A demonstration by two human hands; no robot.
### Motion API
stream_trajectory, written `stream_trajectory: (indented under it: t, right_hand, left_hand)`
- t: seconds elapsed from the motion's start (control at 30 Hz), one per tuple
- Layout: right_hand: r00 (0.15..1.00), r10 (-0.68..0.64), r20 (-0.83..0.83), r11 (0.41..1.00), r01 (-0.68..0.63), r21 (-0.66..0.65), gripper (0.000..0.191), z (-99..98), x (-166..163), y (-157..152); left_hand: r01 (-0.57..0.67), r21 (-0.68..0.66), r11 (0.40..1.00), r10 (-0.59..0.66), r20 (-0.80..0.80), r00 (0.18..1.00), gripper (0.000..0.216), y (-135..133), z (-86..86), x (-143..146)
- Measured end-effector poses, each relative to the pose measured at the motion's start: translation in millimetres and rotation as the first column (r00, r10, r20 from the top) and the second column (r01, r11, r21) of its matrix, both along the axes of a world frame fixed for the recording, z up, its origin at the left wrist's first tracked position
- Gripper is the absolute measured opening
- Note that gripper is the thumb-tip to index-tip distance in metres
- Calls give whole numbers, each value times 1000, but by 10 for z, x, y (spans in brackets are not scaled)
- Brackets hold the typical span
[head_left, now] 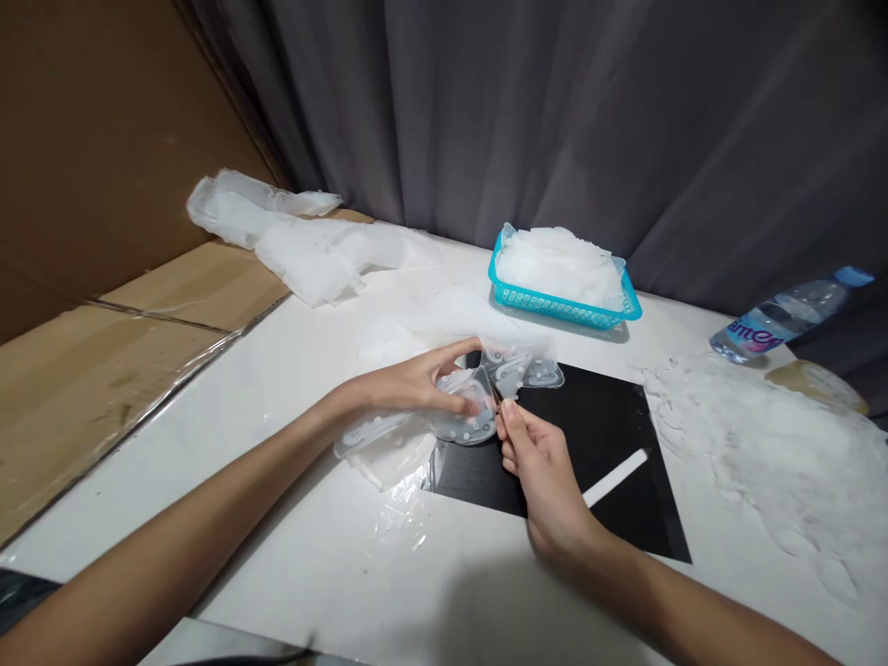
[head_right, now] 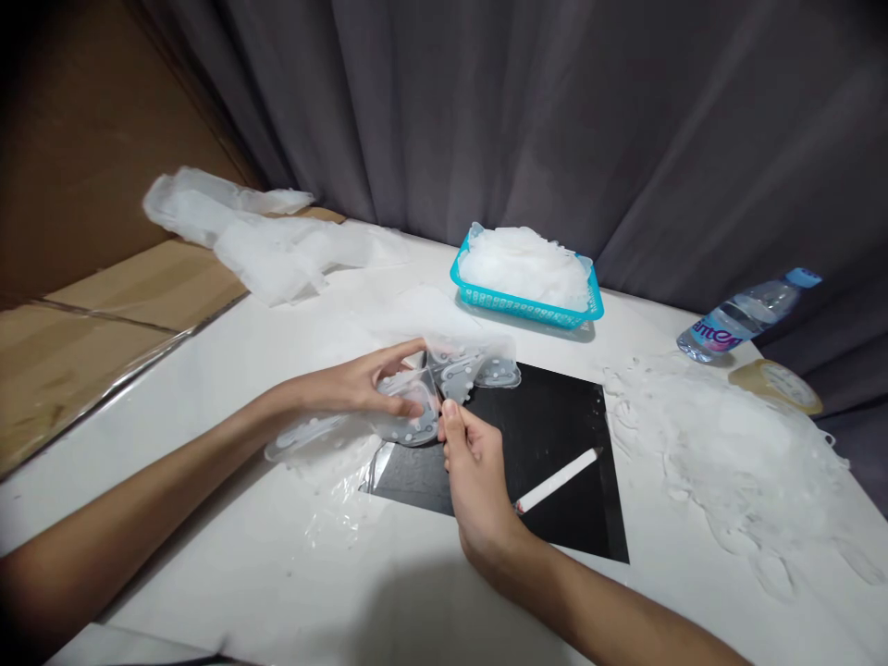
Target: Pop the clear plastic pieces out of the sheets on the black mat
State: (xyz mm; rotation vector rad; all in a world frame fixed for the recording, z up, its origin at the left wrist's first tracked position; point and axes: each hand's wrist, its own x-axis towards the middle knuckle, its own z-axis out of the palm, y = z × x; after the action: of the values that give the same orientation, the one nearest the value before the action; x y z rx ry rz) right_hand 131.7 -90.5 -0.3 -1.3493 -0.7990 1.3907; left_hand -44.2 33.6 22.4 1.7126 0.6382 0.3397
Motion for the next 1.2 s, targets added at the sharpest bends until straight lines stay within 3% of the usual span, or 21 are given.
stream_trajectory:
  t: [0.4, 0.77, 1.2]
  right_hand:
    - [1000, 16, 9, 998, -17, 53, 50, -90, 10, -30]
    - [1000, 5, 30, 995, -8, 100, 49, -55, 6, 41]
    - [999, 17, 47, 999, -19, 49, 52, -28, 9, 1]
  left_hand:
    - [3, -21, 1000, -3, 6, 1000, 84, -11, 22, 8]
    - [0, 49, 999, 0, -8, 1000, 83, -7, 24, 9]
    - [9, 56, 998, -8, -21, 1000, 83, 14, -13, -20]
